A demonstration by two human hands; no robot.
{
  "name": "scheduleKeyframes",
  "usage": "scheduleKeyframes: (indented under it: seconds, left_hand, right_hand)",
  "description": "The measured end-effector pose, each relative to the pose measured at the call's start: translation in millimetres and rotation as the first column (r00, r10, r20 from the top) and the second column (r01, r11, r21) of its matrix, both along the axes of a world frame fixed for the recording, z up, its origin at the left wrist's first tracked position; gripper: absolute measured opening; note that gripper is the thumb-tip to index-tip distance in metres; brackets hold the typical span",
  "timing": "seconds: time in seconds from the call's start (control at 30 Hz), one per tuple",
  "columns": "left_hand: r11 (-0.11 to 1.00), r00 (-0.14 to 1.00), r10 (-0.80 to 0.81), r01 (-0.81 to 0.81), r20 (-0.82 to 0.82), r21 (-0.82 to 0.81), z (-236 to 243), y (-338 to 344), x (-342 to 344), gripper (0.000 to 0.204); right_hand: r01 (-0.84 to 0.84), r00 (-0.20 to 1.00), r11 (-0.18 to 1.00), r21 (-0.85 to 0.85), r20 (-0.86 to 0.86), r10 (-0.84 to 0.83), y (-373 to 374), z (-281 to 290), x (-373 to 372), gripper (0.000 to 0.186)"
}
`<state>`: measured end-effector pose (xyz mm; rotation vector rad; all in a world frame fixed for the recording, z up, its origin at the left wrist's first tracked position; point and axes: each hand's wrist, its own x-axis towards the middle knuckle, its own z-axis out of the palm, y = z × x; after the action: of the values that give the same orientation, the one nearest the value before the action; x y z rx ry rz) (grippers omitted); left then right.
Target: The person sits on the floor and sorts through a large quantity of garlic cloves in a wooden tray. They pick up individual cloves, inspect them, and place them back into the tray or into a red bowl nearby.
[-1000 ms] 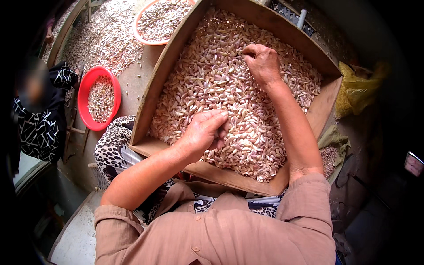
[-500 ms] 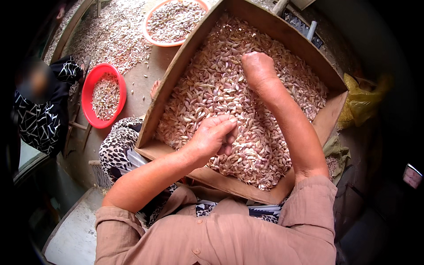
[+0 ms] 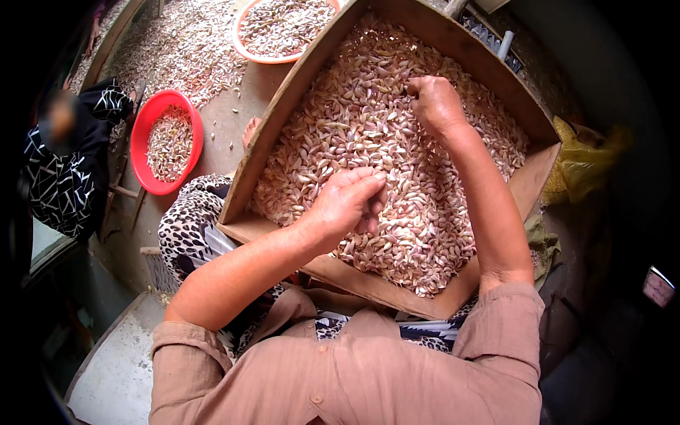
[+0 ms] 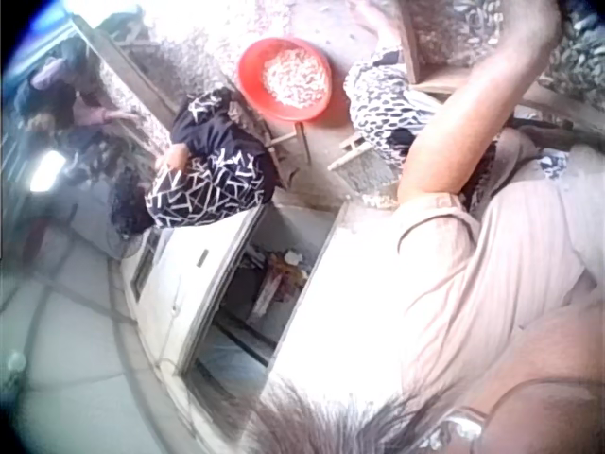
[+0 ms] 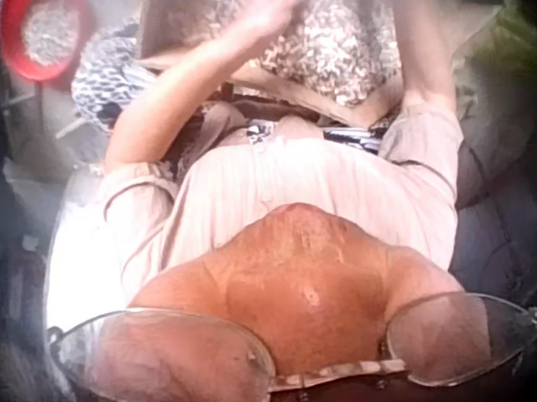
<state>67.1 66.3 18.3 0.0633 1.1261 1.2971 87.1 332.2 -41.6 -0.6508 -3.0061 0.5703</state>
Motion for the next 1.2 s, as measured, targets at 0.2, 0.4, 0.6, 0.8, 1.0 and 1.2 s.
scheduleKeyframes:
  seconds: [0.2,0.4,0.6,0.8,1.0,1.2]
  left_hand:
    - [1.0,1.0,0.017,-0.017,-0.005,-0.002,-2,1,0,0.028]
    - [0.999,1.0,0.011,-0.012,-0.013,-0.052,-4,5,-2,0.027]
    - [0.997,0.999,0.039,-0.038,0.006,-0.065,-4,4,-6,0.027]
    - [0.995,0.997,0.075,-0.072,0.031,-0.072,-1,6,-5,0.03]
    - [0.993,0.993,0.098,-0.093,0.059,-0.078,-14,8,-7,0.03]
    - [0.961,0.947,0.257,-0.231,0.191,-0.149,-12,10,-3,0.038]
  right_hand:
    - [-0.041,0.999,0.994,-0.103,0.026,0.044,-2,3,-4,0.023]
    - [-0.089,0.988,0.992,0.092,0.13,0.077,-16,7,-17,0.015]
    - [0.077,0.997,0.993,-0.088,0.001,-0.077,-15,5,-3,0.019]
    - [0.248,0.914,0.567,-0.785,-0.005,-0.407,23,-2,44,0.013]
    - [0.087,0.931,0.1,-0.991,0.046,-0.362,-9,39,63,0.015]
    - [0.008,1.0,0.252,-0.968,0.005,-0.012,-82,95,56,0.014]
